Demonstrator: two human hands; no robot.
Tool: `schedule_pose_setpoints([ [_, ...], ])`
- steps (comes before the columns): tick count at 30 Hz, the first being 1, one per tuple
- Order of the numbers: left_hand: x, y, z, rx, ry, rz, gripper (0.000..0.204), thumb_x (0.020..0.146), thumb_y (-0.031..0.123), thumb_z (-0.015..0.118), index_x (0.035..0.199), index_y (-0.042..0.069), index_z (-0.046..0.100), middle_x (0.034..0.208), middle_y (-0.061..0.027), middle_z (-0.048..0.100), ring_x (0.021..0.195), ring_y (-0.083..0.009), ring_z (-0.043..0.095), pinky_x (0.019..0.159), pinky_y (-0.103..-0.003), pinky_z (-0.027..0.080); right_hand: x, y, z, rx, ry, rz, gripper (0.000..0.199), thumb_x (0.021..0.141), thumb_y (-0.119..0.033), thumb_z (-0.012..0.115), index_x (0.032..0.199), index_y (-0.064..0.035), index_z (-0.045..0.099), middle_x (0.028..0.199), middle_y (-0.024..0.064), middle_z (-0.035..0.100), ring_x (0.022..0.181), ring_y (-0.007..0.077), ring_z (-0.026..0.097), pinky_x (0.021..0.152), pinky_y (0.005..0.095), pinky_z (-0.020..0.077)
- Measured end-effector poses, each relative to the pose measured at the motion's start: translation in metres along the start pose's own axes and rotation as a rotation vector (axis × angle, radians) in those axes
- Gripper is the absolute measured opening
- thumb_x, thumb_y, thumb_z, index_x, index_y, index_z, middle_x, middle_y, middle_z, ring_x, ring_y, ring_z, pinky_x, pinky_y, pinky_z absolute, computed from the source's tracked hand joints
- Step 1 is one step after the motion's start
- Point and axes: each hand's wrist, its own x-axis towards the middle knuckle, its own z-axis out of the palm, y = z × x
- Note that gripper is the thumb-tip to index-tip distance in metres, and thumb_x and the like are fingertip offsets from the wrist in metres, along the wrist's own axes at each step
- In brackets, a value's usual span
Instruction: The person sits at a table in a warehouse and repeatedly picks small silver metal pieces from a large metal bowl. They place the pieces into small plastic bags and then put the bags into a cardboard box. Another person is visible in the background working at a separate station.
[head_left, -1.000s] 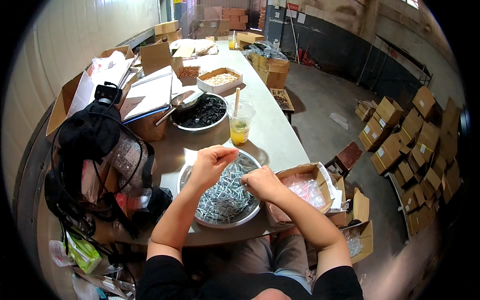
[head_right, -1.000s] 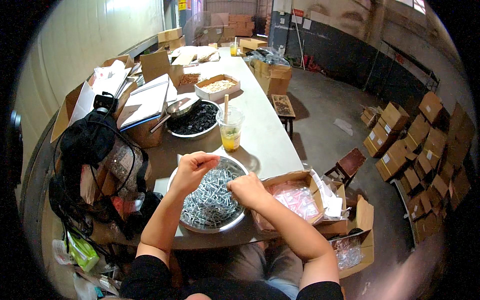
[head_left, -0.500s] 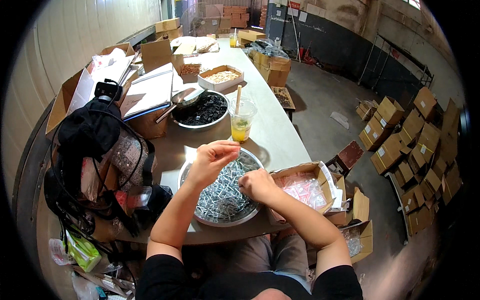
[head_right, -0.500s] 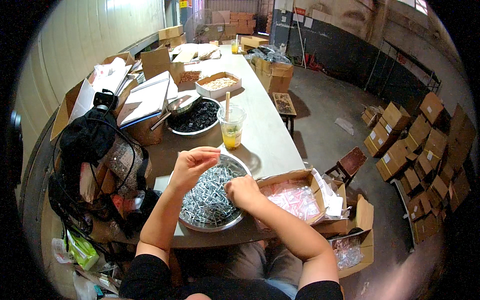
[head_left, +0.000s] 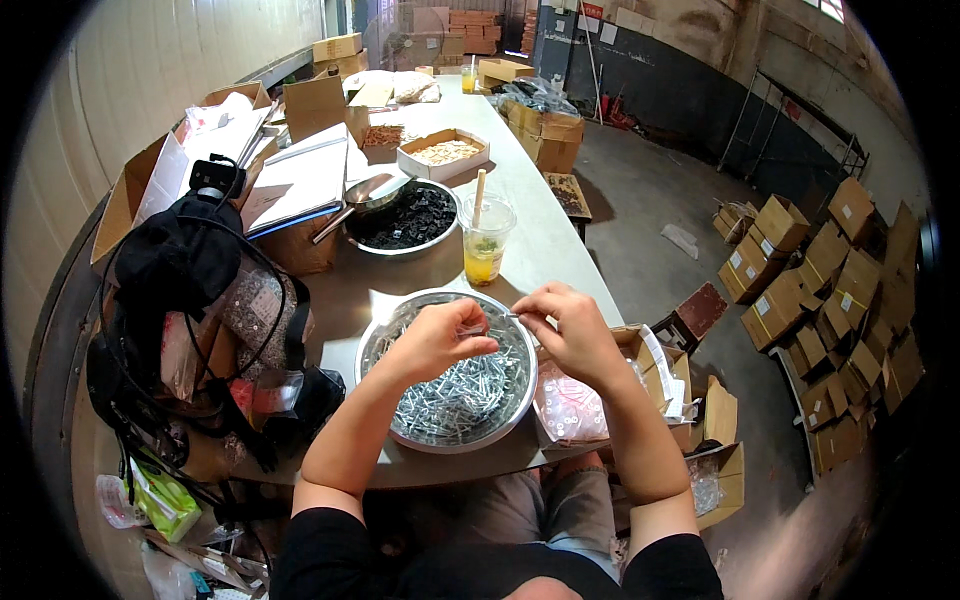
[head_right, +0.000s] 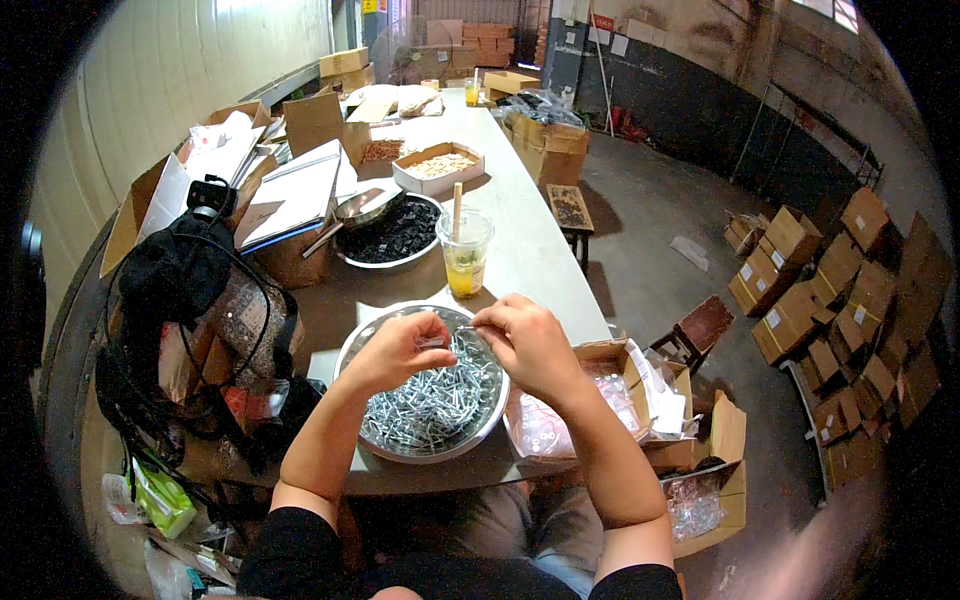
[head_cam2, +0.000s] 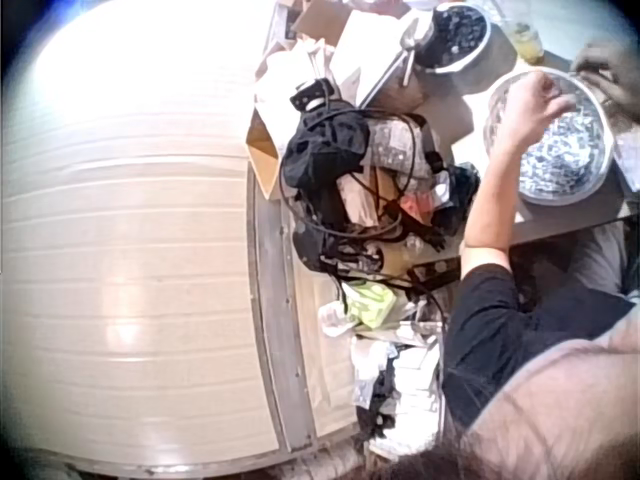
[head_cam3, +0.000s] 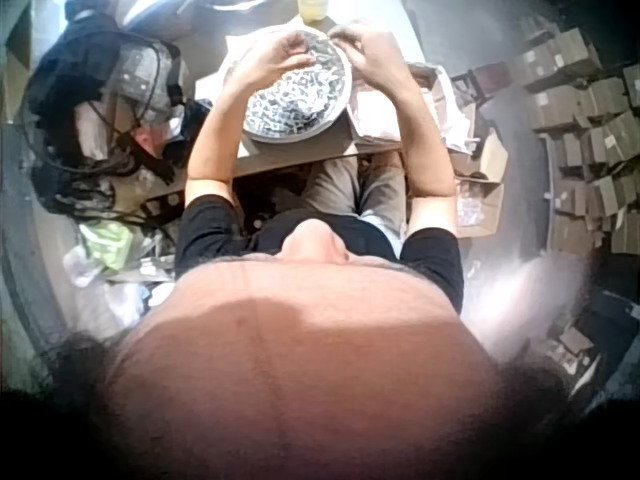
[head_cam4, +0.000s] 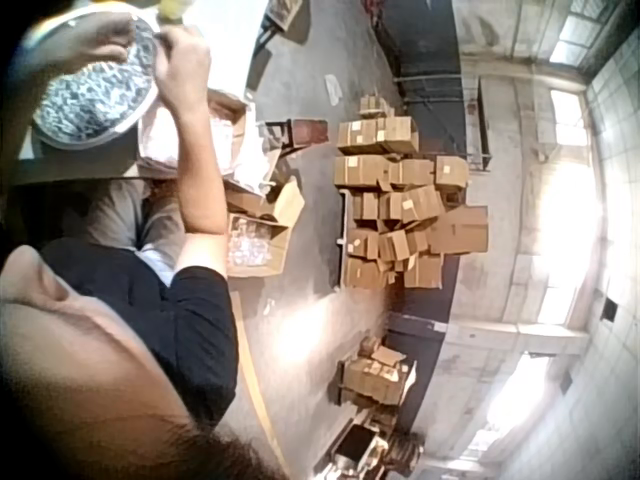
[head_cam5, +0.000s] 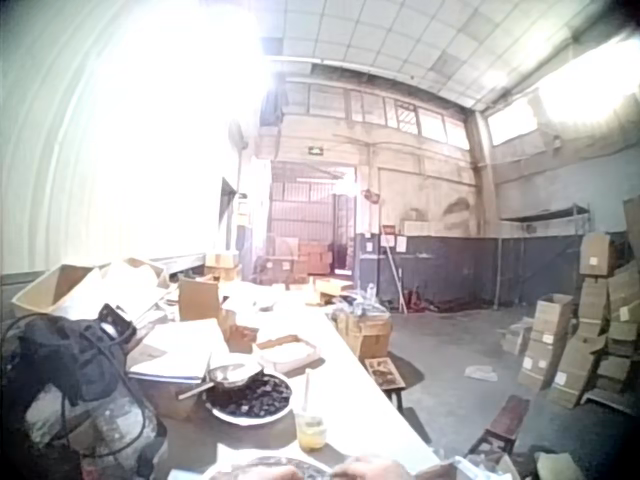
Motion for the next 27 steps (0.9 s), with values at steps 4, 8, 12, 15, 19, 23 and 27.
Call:
schedule_pose_setpoints([
  [4, -0.003, -0.005, 0.007, 0.012, -0.006, 0.072, 0.032, 0.086, 0.024, 0.072, 0.093, 0.0, 0.051, 0.08, -0.012, 0.061, 0.076, -0.0189, 0.059, 0.067, -0.033, 0.048, 0.001, -0.014, -0.001, 0.201, -0.027, -0.131, 0.016, 0.08, 0.001, 0.067, 0.096, -0.0011, 0.069, 0.086, 0.0133, 0.066, 0.079, 0.0252, 0.064, 0.072, 0.0325, 0.05],
  [8, -0.002, -0.006, 0.008, -0.044, -0.031, 0.022, 0.025, 0.089, 0.021, 0.068, 0.091, 0.002, 0.051, 0.078, -0.0102, 0.06, 0.074, -0.0181, 0.059, 0.064, -0.033, 0.047, 0.001, -0.013, -0.001, 0.14, -0.048, -0.127, 0.017, 0.081, -0.001, 0.067, 0.098, -0.0011, 0.068, 0.088, 0.0147, 0.066, 0.081, 0.0253, 0.066, 0.072, 0.0329, 0.0519],
  [12, 0.0, 0.006, 0.002, 0.107, -0.121, -0.007, 0.026, 0.086, 0.017, 0.071, 0.089, 0.001, 0.051, 0.076, -0.0091, 0.06, 0.071, -0.0168, 0.057, 0.062, -0.031, 0.046, 0.0, -0.011, -0.002, 0.188, -0.078, -0.089, 0.015, 0.08, 0.002, 0.067, 0.095, 0.0009, 0.065, 0.087, 0.0135, 0.066, 0.078, 0.0206, 0.065, 0.071, 0.0304, 0.0517],
  [15, -0.002, 0.005, 0.001, -0.015, -0.103, -0.006, 0.031, 0.081, 0.018, 0.077, 0.087, 0.0, 0.052, 0.073, -0.0085, 0.06, 0.069, -0.0155, 0.055, 0.061, -0.03, 0.046, 0.0, -0.012, -0.003, 0.198, -0.082, -0.113, 0.013, 0.079, 0.002, 0.067, 0.091, 0.0014, 0.063, 0.086, 0.0132, 0.065, 0.078, 0.0203, 0.065, 0.07, 0.0303, 0.052],
  [19, -0.003, 0.002, 0.009, -0.081, -0.115, 0.035, 0.033, 0.076, 0.017, 0.081, 0.084, 0.001, 0.053, 0.073, -0.0061, 0.059, 0.069, -0.0109, 0.054, 0.06, -0.028, 0.045, 0.002, -0.014, -0.003, 0.136, -0.083, -0.181, 0.011, 0.079, 0.0, 0.067, 0.089, -0.0005, 0.063, 0.085, 0.0141, 0.063, 0.077, 0.0282, 0.066, 0.068, 0.034, 0.0529],
  [23, -0.002, -0.009, 0.011, -0.211, -0.174, -0.073, 0.03, 0.074, 0.012, 0.081, 0.085, 0.002, 0.055, 0.078, -0.0029, 0.06, 0.073, -0.0072, 0.053, 0.062, -0.027, 0.046, 0.003, -0.021, 0.002, 0.072, -0.098, -0.339, 0.012, 0.078, -0.001, 0.067, 0.089, -0.0028, 0.063, 0.086, 0.012, 0.062, 0.077, 0.0293, 0.064, 0.067, 0.0358, 0.053],
  [27, -0.003, 0.001, 0.017, -0.378, -0.233, -0.033, 0.028, 0.073, 0.009, 0.082, 0.088, 0.002, 0.059, 0.079, 0.0, 0.06, 0.077, -0.0072, 0.056, 0.066, -0.026, 0.047, 0.002, -0.024, 0.01, 0.035, -0.125, -0.386, 0.015, 0.076, -0.002, 0.068, 0.09, -0.0058, 0.063, 0.09, 0.0116, 0.061, 0.08, 0.0298, 0.063, 0.068, 0.0362, 0.0531],
])
